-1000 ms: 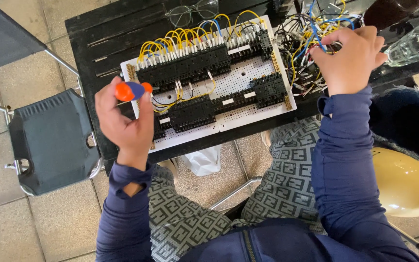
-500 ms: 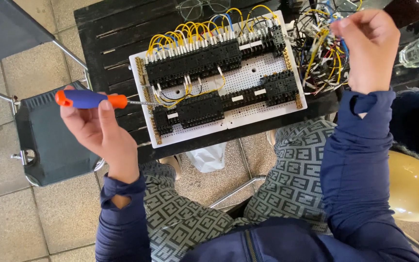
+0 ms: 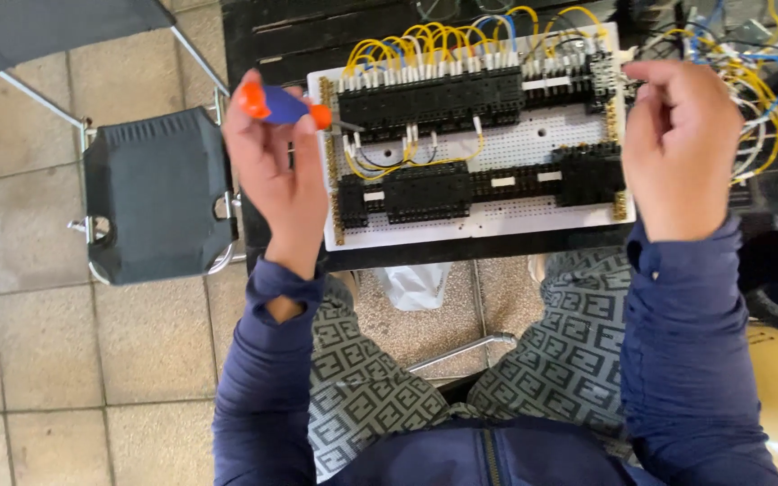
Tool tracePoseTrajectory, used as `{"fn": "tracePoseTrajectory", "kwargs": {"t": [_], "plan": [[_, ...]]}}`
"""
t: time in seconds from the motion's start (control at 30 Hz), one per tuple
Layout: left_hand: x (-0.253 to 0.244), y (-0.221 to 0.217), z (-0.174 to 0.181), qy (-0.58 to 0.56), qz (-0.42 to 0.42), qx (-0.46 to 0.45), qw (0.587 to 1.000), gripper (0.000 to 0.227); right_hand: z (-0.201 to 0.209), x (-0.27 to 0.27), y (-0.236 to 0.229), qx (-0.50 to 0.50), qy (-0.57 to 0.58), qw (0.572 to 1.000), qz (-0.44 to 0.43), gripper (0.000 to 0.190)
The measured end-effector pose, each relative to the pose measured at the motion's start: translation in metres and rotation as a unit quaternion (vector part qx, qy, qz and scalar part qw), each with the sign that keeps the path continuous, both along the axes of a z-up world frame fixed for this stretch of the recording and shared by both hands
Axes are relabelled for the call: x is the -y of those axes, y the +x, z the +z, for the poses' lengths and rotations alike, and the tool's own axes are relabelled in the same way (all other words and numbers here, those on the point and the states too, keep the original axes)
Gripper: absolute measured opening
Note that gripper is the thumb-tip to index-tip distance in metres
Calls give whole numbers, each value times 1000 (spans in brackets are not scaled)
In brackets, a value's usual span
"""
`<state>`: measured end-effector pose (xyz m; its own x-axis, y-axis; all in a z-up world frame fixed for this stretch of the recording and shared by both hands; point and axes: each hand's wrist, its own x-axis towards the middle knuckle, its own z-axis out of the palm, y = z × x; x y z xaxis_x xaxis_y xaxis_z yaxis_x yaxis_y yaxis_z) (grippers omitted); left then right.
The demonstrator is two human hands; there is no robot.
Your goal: The person uses a screwdriver to tighten screws on a white breadboard populated with black terminal blocks and yellow wires. They repeatedly insert wires into the terminals and secure them with the tool.
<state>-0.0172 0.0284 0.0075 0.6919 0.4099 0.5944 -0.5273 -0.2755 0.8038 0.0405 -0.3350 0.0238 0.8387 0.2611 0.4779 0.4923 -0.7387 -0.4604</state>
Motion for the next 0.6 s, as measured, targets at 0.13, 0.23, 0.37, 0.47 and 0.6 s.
{"fn": "tracePoseTrajectory", "kwargs": {"t": [0.13,0.23,0.37,0.47,0.6], "plan": [[-1,2,4,98,-17,-50,994,43,13,-64,-20,-35,125,986,104,33],[-4,2,-1,141,-1,-89,986,45,6,-98,-35,-131,229,952,155,31],[-6,4,-3,152,1,-89,984,46,-1,-123,-45,-248,334,892,175,30],[-10,5,-7,138,-18,-83,987,46,-11,-133,-41,-235,337,893,182,26],[-14,5,-7,134,-53,-95,985,47,-18,-148,-29,-230,312,905,179,28]]}}
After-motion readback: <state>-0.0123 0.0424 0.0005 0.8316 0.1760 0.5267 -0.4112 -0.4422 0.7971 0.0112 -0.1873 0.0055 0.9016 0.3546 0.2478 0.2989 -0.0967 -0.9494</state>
